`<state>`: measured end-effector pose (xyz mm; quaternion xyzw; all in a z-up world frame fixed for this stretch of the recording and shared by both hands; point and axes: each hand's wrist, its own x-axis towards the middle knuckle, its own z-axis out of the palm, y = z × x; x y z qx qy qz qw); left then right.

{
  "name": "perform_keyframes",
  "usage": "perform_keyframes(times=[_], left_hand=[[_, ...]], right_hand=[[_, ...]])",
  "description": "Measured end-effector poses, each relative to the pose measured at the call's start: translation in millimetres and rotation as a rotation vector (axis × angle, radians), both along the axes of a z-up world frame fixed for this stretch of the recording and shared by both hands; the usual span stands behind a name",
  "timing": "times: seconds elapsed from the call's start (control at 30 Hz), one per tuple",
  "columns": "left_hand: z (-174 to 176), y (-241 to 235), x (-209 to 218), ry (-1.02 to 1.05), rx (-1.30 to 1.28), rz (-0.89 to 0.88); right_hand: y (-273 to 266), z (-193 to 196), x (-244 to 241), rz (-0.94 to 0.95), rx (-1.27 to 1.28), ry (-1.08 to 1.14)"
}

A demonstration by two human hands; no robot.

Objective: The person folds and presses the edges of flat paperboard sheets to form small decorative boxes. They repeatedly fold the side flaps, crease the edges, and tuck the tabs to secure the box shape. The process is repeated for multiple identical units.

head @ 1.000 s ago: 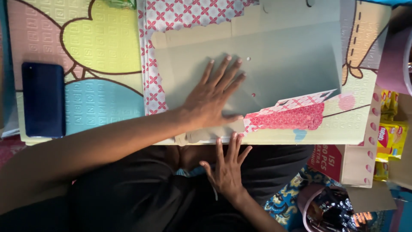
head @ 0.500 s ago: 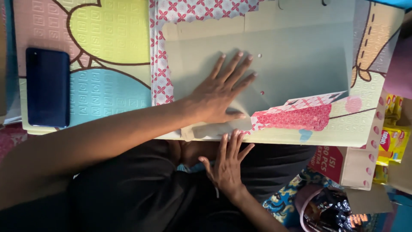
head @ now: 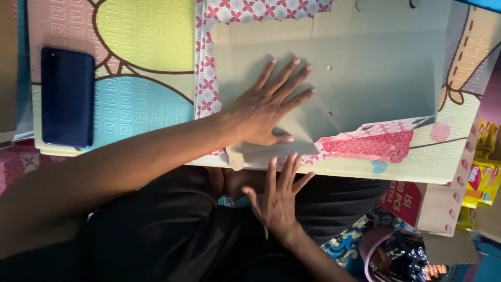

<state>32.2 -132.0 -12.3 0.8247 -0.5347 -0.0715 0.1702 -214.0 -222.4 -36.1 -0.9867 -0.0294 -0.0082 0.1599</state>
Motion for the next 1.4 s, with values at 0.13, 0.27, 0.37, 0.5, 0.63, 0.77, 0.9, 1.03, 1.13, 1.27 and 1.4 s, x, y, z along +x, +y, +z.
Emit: perform_keyframes(times=[0.13,0.27,0.37,0.5,0.63,0.77,0.9,1.03,1.13,1.27,1.4], left_hand=[[1.4,1.3,-0.4,-0.030,-0.052,0.007],[10.5,1.3,5.3,0.038,0.068,-0.009],[19.0,7.8,9.3,0.069,0.151,-0.003],[1.4,17.1,6.6,0.075,0.097,0.034],[-1.6,17.8,5.6,0.052,0.042,0.034],[-1.6,19.6,5.7,0.062,0.058,0.034],[-0.2,21.5,7.1,0.075,0.060,0.000],[14.3,36.2,12.3,0.056,0.137,0.010],[2.3,44.1,12.2,0.037,0.079,0.065],[-1.8,46.3,10.3,0.027,0.076,0.066],[-2.4,44.3,11.4,0.029,0.093,0.072]], right_hand=[[0.0,9.2,10.7,-0.019,-0.022,0.048],[1.0,1.9,-10.1,0.006,-0.031,0.026],[1.1,-2.4,-15.6,0.008,-0.025,0.029],[3.7,4.6,2.5,0.008,0.008,-0.021],[5.2,10.7,3.4,-0.006,-0.002,0.017],[5.4,-2.8,-12.6,0.027,-0.031,0.065],[7.0,-4.3,-3.1,0.026,-0.047,-0.048],[6.0,6.9,5.4,-0.010,-0.044,0.016],[8.1,-1.4,-7.2,0.030,-0.019,-0.004],[12.7,-6.5,-10.4,0.032,-0.056,0.054],[15.3,11.2,14.5,0.028,-0.020,0.026]])
